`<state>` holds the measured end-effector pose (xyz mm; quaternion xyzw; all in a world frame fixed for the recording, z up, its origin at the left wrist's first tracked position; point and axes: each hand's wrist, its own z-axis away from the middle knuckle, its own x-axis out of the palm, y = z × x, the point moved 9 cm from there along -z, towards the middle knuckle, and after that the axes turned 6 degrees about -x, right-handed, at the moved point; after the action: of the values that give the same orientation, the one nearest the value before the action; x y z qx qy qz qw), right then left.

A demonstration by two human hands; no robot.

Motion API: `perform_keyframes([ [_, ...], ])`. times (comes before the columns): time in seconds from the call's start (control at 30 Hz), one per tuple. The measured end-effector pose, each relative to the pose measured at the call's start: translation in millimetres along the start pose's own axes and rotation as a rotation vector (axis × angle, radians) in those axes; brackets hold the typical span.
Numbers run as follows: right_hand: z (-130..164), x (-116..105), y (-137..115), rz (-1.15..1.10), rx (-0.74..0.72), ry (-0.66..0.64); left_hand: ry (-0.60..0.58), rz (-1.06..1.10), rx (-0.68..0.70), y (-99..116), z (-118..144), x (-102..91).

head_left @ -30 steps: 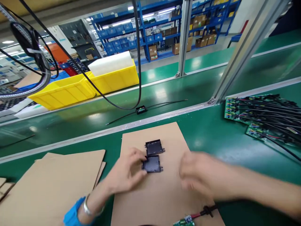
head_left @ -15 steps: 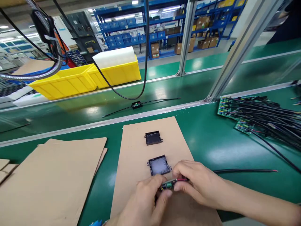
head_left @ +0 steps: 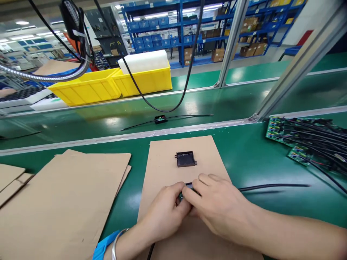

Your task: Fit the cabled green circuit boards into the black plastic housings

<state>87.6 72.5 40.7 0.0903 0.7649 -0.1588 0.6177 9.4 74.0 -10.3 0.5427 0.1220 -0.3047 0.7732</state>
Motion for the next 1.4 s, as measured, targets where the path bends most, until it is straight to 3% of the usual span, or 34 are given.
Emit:
perform_keyframes([
  [0.07, -3, 2, 13, -0.026, -0.028, -0.023, -0.017, -0.039, 0.016, 0, 1, -6.1],
  [0.2, -5, 23, 35, -0.155, -0.034, -0.147, 0.109, -0.279, 0.077, -9, 5, -14.3],
  [0.33, -8, 40, 48, -0.293, -0.012, -0.217, 0.121, -0.455, 0.114, -26, 2, -0.3],
  [0.53, -15, 52, 52, -0.269, -0.038, -0.285, 0.096, -0.460, 0.133, -36, -6, 3.7],
  [0.77, -9, 55, 36, -0.095, -0.098, -0.196, 0.132, -0.525, 0.164, -26, -4, 1.2],
  [1.03, -5, 55, 47, -0.240, -0.026, -0.121, 0.231, -0.485, 0.259, -24, 1, 1.0],
  [1.17, -1, 57, 49, -0.255, -0.016, -0.106, 0.135, -0.361, 0.219, -29, 1, -4.0],
  [1.27, 0, 61, 49, -0.306, -0.024, -0.114, -0.007, -0.199, 0.093, -38, -1, -9.9],
  [1.33, 0, 65, 50, -0.346, -0.023, -0.122, -0.068, -0.213, 0.005, -42, -2, -11.7],
  [1.4, 0, 67, 51, -0.371, -0.023, -0.122, -0.053, -0.317, 0.012, -36, -2, -12.8],
])
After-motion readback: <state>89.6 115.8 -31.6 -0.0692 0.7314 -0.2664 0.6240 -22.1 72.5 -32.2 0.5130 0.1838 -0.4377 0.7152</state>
